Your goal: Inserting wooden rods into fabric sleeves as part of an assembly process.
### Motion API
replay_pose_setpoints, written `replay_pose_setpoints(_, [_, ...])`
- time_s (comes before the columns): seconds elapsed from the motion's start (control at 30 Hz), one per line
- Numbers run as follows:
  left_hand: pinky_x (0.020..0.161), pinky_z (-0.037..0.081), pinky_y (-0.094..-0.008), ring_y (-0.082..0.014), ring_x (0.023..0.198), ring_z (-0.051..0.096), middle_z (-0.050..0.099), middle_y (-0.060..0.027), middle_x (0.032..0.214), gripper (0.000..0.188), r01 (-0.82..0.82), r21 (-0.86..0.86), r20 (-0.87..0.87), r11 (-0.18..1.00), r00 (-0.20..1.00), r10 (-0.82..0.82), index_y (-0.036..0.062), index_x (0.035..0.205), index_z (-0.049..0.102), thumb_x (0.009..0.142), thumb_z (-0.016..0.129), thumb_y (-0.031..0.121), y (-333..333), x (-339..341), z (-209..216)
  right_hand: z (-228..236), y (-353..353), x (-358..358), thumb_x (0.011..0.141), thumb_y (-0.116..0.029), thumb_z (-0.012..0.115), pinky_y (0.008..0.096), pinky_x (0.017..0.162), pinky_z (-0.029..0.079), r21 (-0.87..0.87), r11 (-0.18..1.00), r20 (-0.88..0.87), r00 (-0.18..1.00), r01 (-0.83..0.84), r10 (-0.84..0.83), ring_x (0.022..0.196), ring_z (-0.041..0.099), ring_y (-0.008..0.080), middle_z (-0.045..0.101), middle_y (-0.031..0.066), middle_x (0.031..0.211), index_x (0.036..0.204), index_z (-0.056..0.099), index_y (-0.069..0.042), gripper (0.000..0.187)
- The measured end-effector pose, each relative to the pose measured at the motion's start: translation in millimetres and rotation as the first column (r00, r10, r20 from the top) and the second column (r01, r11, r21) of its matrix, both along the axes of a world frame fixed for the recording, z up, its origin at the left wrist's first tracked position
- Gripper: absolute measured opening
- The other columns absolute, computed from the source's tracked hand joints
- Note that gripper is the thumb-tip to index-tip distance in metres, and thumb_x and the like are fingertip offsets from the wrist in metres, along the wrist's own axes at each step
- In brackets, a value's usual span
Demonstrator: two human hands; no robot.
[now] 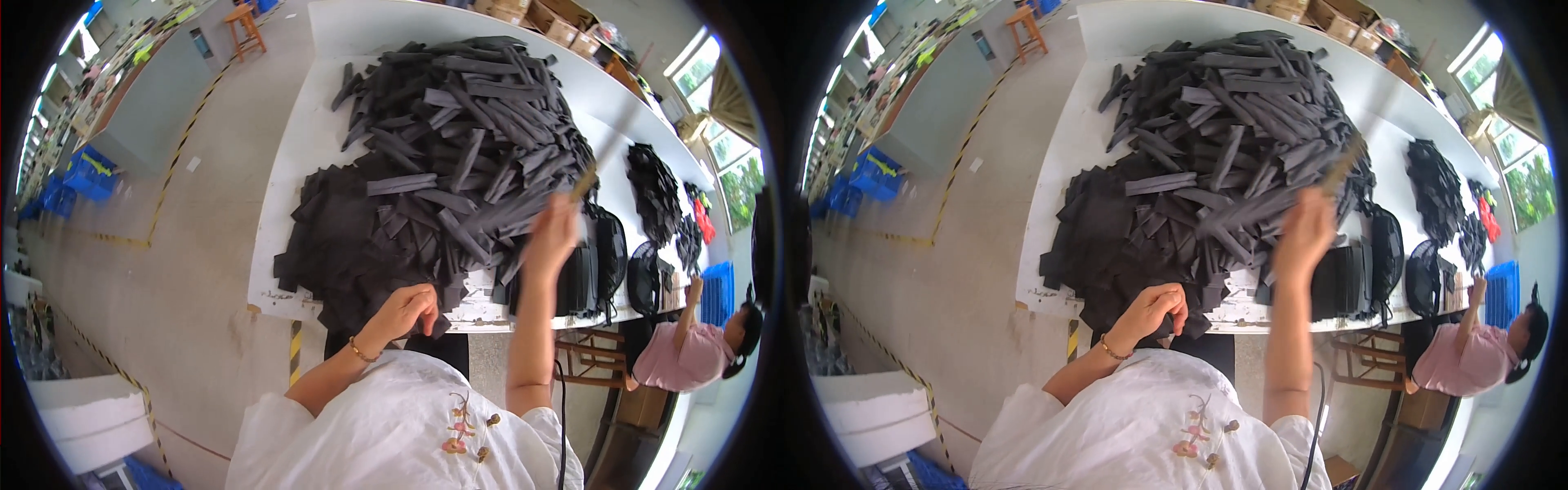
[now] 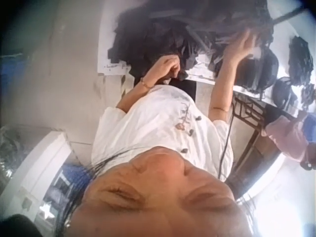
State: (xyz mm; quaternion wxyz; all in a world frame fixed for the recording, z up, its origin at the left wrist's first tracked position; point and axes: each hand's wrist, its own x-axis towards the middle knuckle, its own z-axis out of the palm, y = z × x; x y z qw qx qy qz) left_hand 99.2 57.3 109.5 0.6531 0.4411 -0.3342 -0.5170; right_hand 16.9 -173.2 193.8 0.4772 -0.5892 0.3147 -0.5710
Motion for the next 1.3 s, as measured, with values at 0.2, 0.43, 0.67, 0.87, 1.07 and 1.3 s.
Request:
replay_pose_setpoints(0.2, [0.059,0.047,-0.0277,-0.0161,0.065,0.059,0.063,-0.0083,0.078,0.01,-0.809,-0.21,0.562,0.55,0.36,0.745,0.0015,0.087,0.062,0.09,0.059,0.01,5,96,-26,-6,-163,-45,0.097,-0.034,0.058,0.0245,0.055,0.039,-0.217,0.96,-0.363,0.899,0.176,-0.247,0.06,0.048,0.0092,0.054,0.0042,0.07,0.098,0.057,-0.001,0.033])
replay_pose_setpoints(0.43, [0.066,0.047,-0.0286,-0.0157,0.068,0.054,0.059,-0.0055,0.077,0.011,-0.882,0.024,0.801,0.47,0.299,0.519,0.0012,0.086,0.07,0.081,0.071,0.011,10,198,-85,-55,-28,-32,0.098,-0.008,0.05,0.0305,0.061,0.045,-0.162,0.934,-0.677,0.724,-0.318,0.129,0.068,0.056,0.0149,0.059,0.0063,0.075,0.114,0.055,-0.007,0.016])
replay_pose_setpoints(0.67, [0.069,0.047,-0.0313,-0.0207,0.075,0.056,0.059,-0.0055,0.082,0.01,-0.735,-0.196,0.749,0.649,0.315,0.583,0.0042,0.09,0.071,0.08,0.07,0.008,10,164,-17,-49,29,-40,0.087,-0.006,0.063,0.0361,0.064,0.05,-0.335,0.71,-0.779,0.606,-0.619,0.161,0.073,0.062,0.0325,0.063,0.0133,0.08,0.101,0.063,-0.003,0.014])
replay_pose_setpoints(0.87, [0.077,0.044,-0.0305,-0.0211,0.086,0.053,0.057,-0.0043,0.083,0.01,-0.649,-0.26,0.794,0.714,0.277,0.541,0.0078,0.091,0.073,0.081,0.071,0.01,19,151,5,-42,35,-34,0.086,-0.007,0.065,0.0374,0.062,0.05,-0.372,0.648,-0.792,0.591,-0.665,0.152,0.071,0.062,0.0299,0.063,0.0115,0.077,0.1,0.064,-0.005,0.014])
replay_pose_setpoints(1.07, [0.077,0.044,-0.0304,-0.021,0.089,0.052,0.057,-0.0033,0.087,0.01,-0.587,-0.234,0.813,0.775,0.318,0.487,0.0087,0.09,0.073,0.081,0.072,0.009,23,142,26,-34,34,-37,0.085,-0.009,0.065,0.0375,0.06,0.05,-0.424,0.618,-0.807,0.586,-0.662,0.075,0.071,0.062,0.0277,0.062,0.0087,0.074,0.098,0.064,-0.007,0.013])
replay_pose_setpoints(1.3, [0.094,0.038,-0.0382,-0.025,0.106,0.049,0.059,-0.0009,0.101,0.011,-0.365,-0.397,0.894,0.842,0.055,0.445,0.0145,0.084,0.073,0.073,0.074,0.01,10,114,41,-47,54,-25,0.085,-0.008,0.065,0.0376,0.061,0.05,-0.379,0.587,-0.796,0.576,-0.715,0.188,0.072,0.063,0.0291,0.064,0.0111,0.078,0.099,0.063,-0.005,0.014])
